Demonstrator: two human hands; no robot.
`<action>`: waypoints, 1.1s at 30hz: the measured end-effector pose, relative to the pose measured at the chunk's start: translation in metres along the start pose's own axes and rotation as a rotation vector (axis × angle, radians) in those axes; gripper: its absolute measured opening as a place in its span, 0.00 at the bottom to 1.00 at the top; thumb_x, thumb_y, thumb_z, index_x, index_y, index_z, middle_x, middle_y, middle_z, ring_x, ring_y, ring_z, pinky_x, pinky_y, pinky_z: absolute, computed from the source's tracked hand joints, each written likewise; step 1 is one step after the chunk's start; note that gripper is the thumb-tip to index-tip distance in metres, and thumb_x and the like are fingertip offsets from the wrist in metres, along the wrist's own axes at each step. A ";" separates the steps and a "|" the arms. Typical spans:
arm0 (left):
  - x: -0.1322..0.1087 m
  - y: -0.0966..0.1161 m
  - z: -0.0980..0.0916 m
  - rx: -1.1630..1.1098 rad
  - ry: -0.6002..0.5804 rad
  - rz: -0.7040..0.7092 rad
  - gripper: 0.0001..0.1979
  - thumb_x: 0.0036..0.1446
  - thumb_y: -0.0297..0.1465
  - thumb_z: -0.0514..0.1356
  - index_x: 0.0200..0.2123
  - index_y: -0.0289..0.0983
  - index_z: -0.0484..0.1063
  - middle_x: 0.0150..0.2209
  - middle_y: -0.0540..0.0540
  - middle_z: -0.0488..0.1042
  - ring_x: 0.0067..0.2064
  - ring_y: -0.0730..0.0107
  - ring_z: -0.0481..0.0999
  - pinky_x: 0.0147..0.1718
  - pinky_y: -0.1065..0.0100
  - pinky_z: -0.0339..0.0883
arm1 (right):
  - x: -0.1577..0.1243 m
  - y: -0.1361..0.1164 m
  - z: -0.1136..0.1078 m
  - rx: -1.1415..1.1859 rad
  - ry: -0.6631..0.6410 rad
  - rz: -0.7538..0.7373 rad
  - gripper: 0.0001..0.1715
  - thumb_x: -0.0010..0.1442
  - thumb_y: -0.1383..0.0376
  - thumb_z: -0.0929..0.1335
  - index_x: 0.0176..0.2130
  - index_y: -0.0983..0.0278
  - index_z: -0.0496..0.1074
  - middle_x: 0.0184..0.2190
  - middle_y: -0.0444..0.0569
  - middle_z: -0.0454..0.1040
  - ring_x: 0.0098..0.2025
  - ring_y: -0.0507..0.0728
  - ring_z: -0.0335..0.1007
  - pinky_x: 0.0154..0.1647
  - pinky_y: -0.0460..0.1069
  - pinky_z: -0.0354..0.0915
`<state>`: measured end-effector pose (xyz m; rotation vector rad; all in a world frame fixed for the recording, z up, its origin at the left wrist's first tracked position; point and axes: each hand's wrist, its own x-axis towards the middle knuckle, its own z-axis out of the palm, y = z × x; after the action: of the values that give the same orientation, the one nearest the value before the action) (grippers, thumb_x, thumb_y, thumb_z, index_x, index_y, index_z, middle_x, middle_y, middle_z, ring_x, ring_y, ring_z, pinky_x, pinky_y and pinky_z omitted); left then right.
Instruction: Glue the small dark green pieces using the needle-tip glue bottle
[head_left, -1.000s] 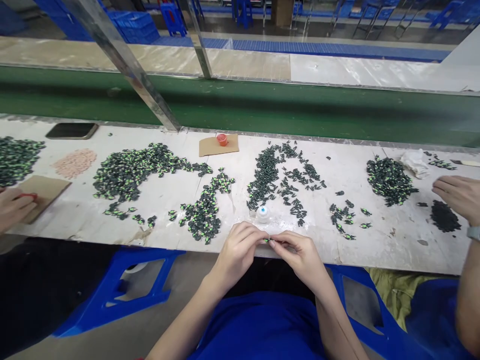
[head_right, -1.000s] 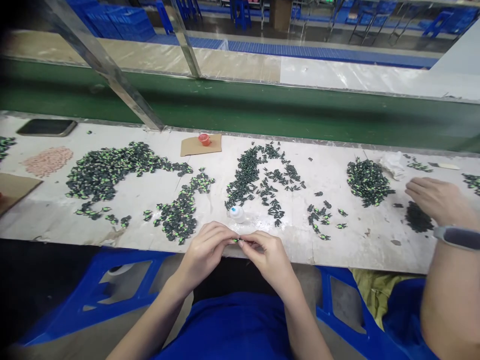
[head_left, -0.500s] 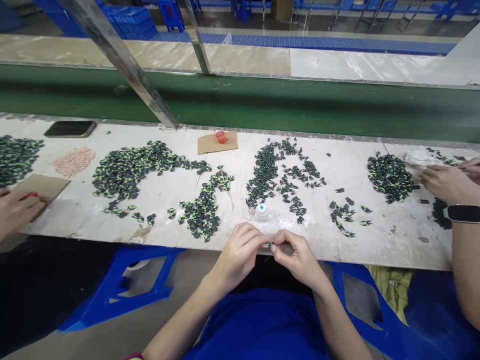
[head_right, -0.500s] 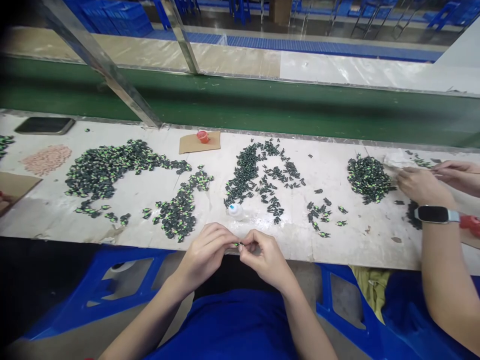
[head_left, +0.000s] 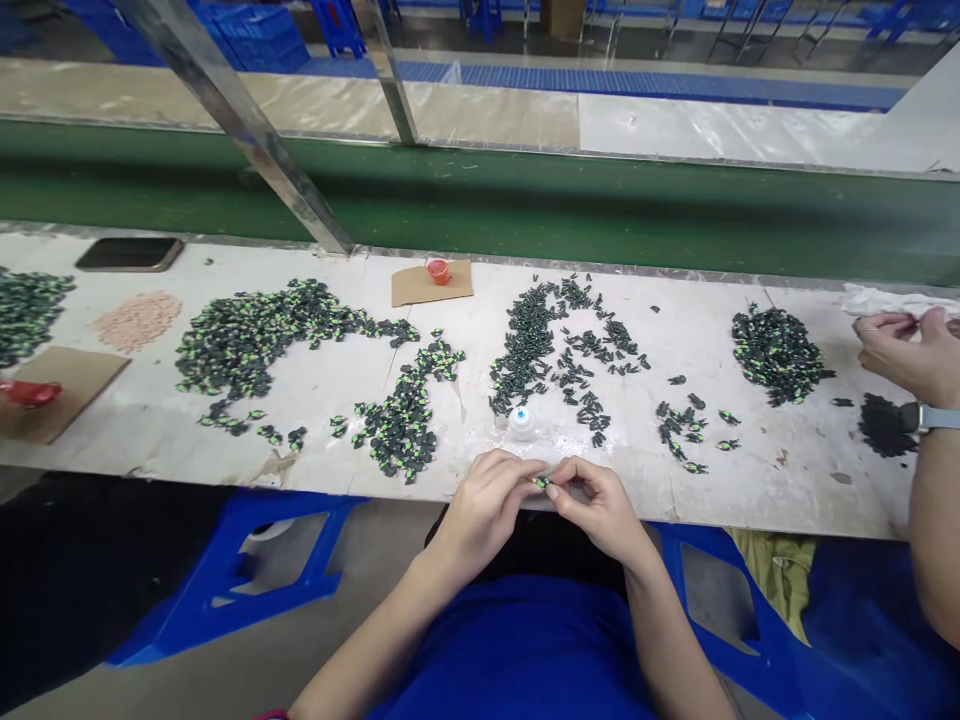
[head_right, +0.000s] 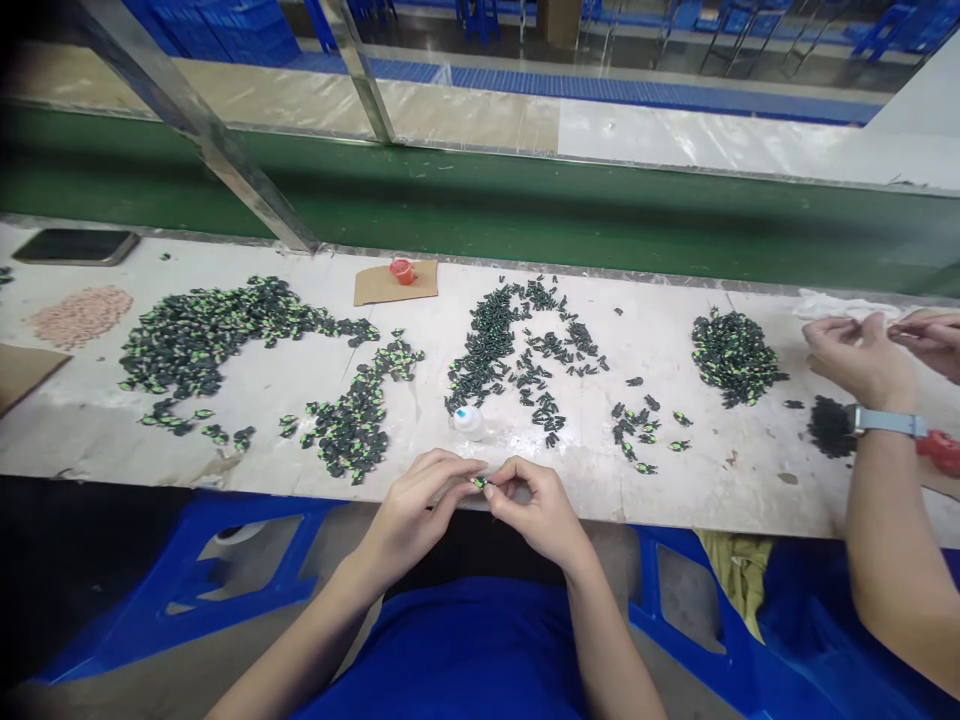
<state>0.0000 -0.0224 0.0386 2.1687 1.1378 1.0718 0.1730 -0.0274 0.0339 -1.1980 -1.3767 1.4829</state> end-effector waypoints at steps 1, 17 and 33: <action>0.000 0.001 0.000 0.006 0.007 -0.025 0.09 0.62 0.24 0.54 0.44 0.37 0.71 0.34 0.44 0.77 0.37 0.66 0.76 0.35 0.66 0.72 | 0.000 0.000 0.000 -0.013 0.017 0.002 0.08 0.56 0.61 0.68 0.28 0.63 0.69 0.23 0.42 0.70 0.26 0.51 0.65 0.28 0.46 0.63; 0.034 -0.084 -0.078 0.389 0.214 -0.291 0.08 0.59 0.32 0.56 0.39 0.38 0.74 0.38 0.44 0.80 0.43 0.59 0.75 0.43 0.59 0.70 | -0.014 0.000 -0.084 -0.870 1.311 -0.076 0.27 0.58 0.50 0.66 0.42 0.70 0.77 0.40 0.61 0.72 0.44 0.66 0.67 0.44 0.60 0.66; 0.115 -0.127 -0.054 0.619 -0.227 -0.174 0.11 0.50 0.18 0.59 0.29 0.37 0.78 0.30 0.41 0.78 0.38 0.56 0.72 0.36 0.61 0.64 | 0.052 0.021 0.027 -0.658 0.451 -0.350 0.16 0.58 0.54 0.68 0.42 0.61 0.69 0.44 0.56 0.72 0.50 0.65 0.62 0.50 0.62 0.63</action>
<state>-0.0629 0.1460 0.0312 2.4911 1.6658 0.4069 0.1344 0.0126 0.0051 -1.4677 -1.6857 0.4709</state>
